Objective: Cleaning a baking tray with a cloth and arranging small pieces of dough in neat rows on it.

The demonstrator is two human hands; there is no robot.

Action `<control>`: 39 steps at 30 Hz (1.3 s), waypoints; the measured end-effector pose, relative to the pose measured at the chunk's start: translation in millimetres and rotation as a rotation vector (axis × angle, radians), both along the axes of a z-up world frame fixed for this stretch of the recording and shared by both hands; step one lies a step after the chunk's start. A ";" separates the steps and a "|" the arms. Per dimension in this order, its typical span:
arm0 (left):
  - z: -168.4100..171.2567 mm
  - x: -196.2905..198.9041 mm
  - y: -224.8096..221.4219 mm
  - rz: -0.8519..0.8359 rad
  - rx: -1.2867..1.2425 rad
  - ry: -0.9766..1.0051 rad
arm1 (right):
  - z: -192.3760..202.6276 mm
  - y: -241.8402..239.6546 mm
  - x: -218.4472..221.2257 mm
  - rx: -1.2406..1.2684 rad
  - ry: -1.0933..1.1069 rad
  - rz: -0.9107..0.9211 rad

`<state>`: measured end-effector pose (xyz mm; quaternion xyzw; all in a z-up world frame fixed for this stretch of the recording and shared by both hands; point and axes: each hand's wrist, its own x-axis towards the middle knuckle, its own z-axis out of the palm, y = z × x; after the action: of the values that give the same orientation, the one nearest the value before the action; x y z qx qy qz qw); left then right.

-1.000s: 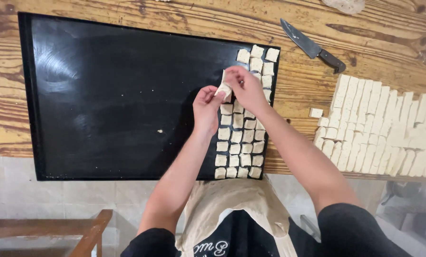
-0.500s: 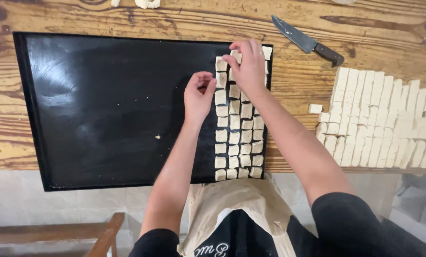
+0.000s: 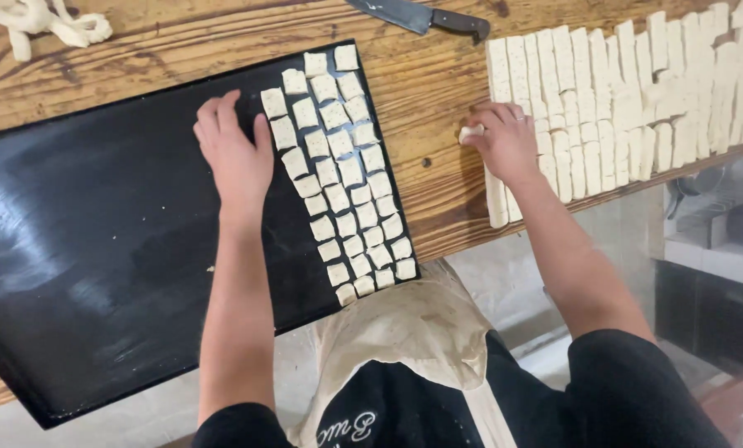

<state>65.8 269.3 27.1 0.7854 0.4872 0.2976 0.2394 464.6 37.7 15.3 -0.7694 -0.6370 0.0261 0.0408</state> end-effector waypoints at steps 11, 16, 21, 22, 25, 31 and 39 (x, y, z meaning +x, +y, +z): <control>33.9 -78.8 -111.6 0.157 -0.504 -0.234 | 50.2 166.3 -162.7 0.089 0.945 -0.249; 45.6 -109.4 -151.1 0.162 -0.571 -0.254 | 2.2 238.3 -207.0 0.343 0.712 0.144; 41.5 -129.7 -174.6 0.246 -0.605 -0.312 | -27.6 255.6 -214.2 0.361 0.253 0.169; 41.5 -130.0 -174.9 0.246 -0.608 -0.313 | -26.6 253.1 -212.7 0.358 0.251 0.168; 48.1 -126.4 -178.4 0.274 -0.624 -0.323 | -13.8 235.5 -203.9 0.443 0.190 0.033; 61.8 -64.4 -178.8 0.014 -0.629 -0.381 | 45.6 128.3 -83.1 0.360 0.467 0.235; 41.8 114.6 -238.7 -0.492 -0.231 -0.052 | 44.5 -30.8 40.0 -0.550 0.081 0.170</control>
<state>180.4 30.6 68.9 0.8398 0.3060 0.1928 0.4048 504.7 6.9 59.8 -0.6939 -0.6660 0.2316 -0.1463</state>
